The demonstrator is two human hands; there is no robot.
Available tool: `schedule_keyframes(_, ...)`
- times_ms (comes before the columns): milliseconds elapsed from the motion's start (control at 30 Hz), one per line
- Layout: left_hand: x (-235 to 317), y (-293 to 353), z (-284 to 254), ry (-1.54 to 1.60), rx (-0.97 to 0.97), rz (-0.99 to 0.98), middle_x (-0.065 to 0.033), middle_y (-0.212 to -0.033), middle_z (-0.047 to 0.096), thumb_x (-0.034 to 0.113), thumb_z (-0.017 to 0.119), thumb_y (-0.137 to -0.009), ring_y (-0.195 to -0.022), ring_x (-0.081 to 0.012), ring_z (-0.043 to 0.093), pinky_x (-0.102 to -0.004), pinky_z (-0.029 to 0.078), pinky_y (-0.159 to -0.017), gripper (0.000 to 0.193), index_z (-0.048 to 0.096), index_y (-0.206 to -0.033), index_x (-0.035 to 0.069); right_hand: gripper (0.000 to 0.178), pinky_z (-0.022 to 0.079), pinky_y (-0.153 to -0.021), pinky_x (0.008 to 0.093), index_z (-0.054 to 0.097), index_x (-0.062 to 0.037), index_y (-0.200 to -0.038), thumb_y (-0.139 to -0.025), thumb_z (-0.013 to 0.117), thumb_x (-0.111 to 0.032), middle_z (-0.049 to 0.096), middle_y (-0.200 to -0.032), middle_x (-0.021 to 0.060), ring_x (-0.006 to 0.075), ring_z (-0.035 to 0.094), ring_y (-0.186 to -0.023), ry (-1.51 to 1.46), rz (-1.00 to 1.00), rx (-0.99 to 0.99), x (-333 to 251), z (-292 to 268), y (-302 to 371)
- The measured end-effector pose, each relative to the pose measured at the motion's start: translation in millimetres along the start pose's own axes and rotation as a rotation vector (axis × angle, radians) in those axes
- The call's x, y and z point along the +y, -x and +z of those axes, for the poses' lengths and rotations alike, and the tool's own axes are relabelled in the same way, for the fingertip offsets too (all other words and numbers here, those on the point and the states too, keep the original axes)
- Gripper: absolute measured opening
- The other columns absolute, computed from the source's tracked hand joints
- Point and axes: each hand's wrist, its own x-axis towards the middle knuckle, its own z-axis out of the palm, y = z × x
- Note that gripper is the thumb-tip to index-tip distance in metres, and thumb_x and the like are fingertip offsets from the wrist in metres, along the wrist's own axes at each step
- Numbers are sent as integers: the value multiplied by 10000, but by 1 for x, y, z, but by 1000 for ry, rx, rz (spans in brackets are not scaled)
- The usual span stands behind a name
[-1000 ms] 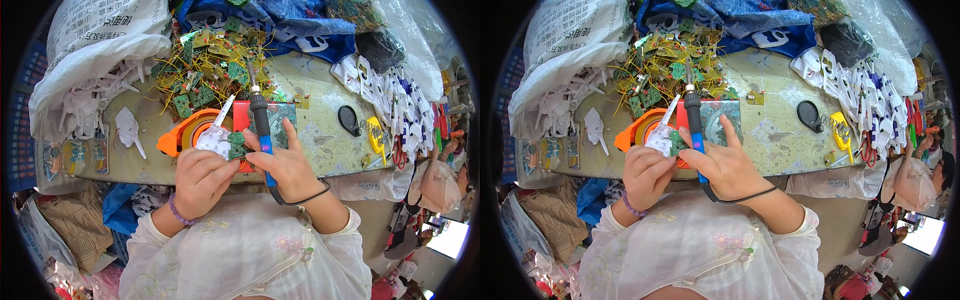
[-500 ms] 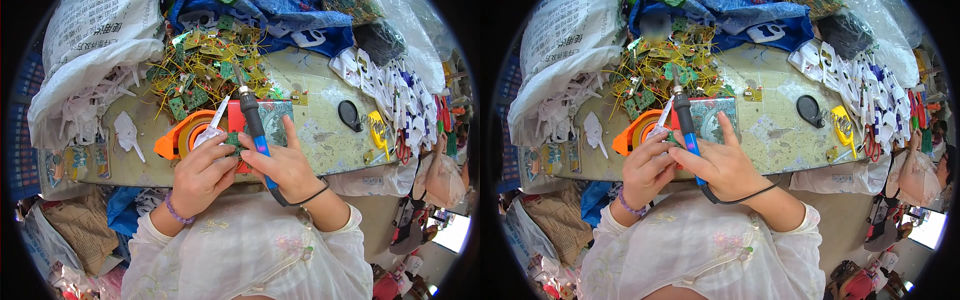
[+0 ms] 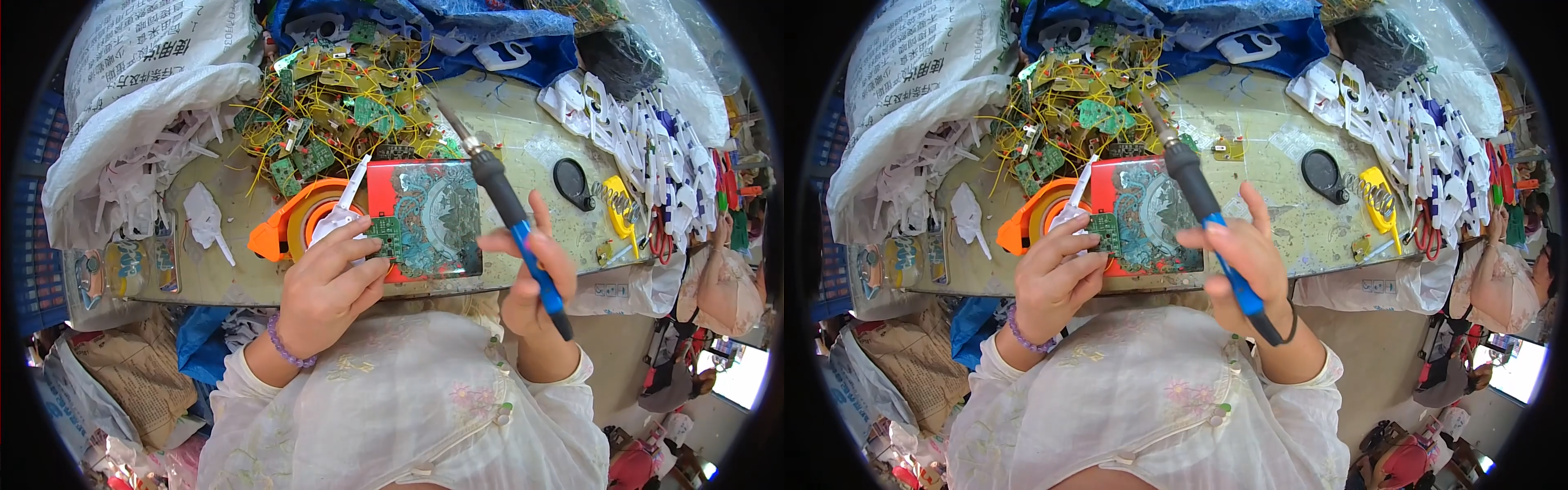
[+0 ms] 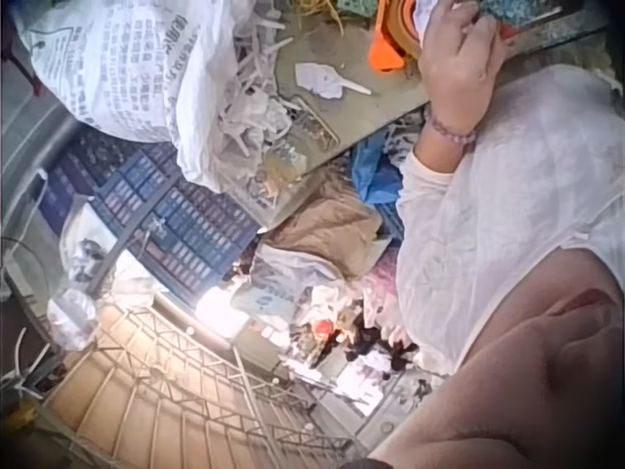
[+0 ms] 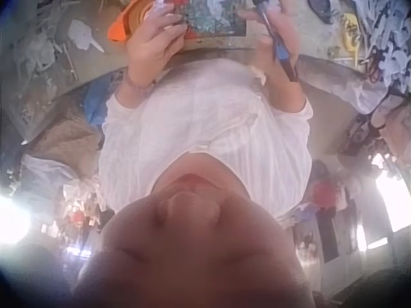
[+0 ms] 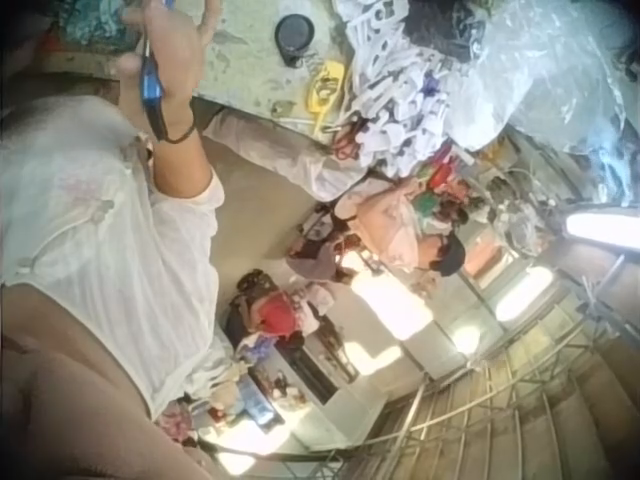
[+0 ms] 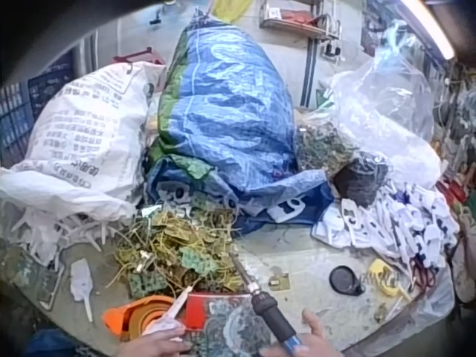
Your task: Soldering small circuit boards and assembling plastic toy components at an industrial workbench.
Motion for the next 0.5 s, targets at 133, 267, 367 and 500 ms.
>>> schedule_keyframes(133,0,2,0,22,11,-23,-85,-969,650,5,749,-667,-1053,-316,630,-391,542,-819,236,677,-886,60,447,436,-721,412,501,-91,-1235,-993,411,-456,625,-700,65,219,555,-668,48,-75,250,-5,-18,17)
schedule_keyframes(267,0,0,-1,20,7,-18,-87,-959,657,0,747,-671,-1047,-312,634,-387,543,-818,233,674,-886,51,442,348,-562,324,557,-50,-1044,-989,412,-463,557,-678,44,174,442,-581,-140,-108,373,-27,-36,17)
schedule_keyframes(367,2,-2,-1,17,9,-17,-87,-959,659,1,747,-673,-1048,-308,634,-383,542,-818,227,670,-881,45,446,303,-494,310,575,-36,-945,-985,419,-452,534,-645,34,159,415,-520,-202,-143,407,-33,-40,19)
schedule_keyframes(500,1,-1,0,5,17,-17,-86,-960,659,6,747,-677,-1049,-304,635,-381,542,-816,218,665,-876,40,429,257,-481,310,535,-67,-839,-988,373,-435,481,-563,13,142,349,-467,-169,-141,223,-38,-38,13)
